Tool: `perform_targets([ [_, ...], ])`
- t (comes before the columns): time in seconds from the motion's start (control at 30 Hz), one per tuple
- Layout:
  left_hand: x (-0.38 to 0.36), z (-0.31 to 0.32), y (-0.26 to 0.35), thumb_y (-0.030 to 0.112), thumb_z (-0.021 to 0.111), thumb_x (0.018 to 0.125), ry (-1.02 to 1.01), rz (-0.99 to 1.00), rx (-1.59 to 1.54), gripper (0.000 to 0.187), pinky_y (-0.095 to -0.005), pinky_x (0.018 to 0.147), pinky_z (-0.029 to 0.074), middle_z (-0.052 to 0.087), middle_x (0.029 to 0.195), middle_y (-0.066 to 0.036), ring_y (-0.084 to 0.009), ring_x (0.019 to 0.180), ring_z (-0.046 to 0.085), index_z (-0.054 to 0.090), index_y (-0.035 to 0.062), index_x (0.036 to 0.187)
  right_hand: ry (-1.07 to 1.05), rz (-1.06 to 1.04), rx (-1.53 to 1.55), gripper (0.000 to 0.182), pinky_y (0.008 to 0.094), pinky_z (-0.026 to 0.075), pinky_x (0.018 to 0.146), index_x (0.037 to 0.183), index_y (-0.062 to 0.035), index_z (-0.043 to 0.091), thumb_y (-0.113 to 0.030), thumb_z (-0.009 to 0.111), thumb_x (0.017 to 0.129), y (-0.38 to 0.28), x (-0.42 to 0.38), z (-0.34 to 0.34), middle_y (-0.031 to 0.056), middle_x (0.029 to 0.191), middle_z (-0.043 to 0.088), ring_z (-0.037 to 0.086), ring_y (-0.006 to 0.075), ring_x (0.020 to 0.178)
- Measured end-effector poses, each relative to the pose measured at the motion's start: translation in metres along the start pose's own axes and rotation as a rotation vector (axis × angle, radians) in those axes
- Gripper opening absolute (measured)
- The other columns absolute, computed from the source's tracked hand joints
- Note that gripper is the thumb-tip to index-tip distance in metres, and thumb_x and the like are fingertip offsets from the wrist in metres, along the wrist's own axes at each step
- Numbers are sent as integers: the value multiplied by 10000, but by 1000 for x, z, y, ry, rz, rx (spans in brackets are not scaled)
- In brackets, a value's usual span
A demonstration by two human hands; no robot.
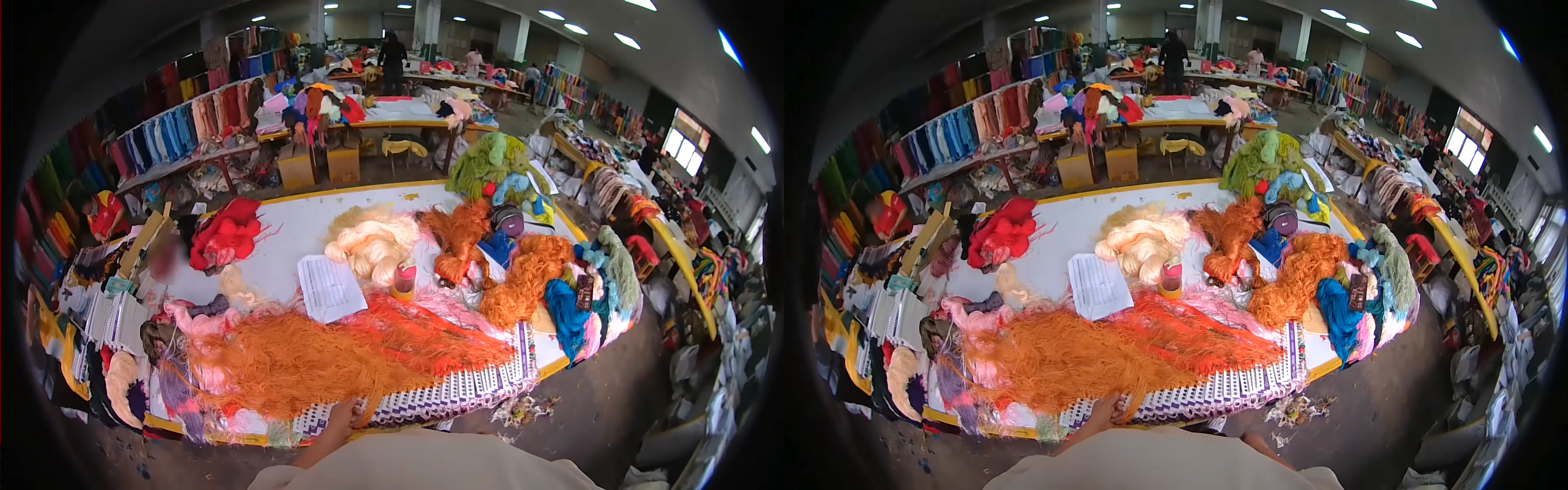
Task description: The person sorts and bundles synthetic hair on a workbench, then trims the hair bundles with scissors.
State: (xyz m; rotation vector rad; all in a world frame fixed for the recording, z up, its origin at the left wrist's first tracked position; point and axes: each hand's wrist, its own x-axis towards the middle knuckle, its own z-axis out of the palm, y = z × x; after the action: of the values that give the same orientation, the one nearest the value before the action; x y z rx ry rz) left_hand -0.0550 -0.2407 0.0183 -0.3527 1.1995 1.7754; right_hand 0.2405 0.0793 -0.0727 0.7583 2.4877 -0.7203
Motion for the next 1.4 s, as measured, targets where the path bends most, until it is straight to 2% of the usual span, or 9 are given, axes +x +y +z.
perform_targets([
  [0.53, -10, 0, 9, 290, 556, 977, 180, -7, 58, 281, -272, 387, 240, 449, 605, -26, -112, 432, 322, 600, 14, 956, -9, 17, -5, 306, 506, 525, 694, 874, -25, 667, -286, 507, 884, -6, 2, -12, 212, 843, 668, 667, 389, 776],
  [0.93, -7, -10, 9, 269, 580, 958, 165, -34, 42, 242, -256, 391, 222, 448, 604, -12, -105, 422, 298, 607, 37, 896, -10, 31, 1, 291, 501, 528, 697, 879, -31, 673, -269, 506, 879, -8, 0, -11, 212, 843, 672, 670, 389, 775],
  [1.13, 2, -23, 2, 239, 573, 944, 158, -76, 47, 191, -260, 380, 211, 447, 594, -9, -99, 412, 291, 592, 56, 897, -9, 36, 7, 284, 499, 529, 698, 882, -34, 676, -260, 505, 876, -3, -1, -5, 211, 843, 674, 671, 388, 775],
  [1.4, 10, -28, -3, 247, 536, 967, 166, -85, 49, 220, -261, 382, 214, 467, 605, -14, -101, 425, 305, 583, 37, 922, -7, 44, 16, 275, 496, 531, 700, 886, -38, 680, -249, 503, 872, 0, -8, 0, 211, 843, 676, 673, 388, 774],
])
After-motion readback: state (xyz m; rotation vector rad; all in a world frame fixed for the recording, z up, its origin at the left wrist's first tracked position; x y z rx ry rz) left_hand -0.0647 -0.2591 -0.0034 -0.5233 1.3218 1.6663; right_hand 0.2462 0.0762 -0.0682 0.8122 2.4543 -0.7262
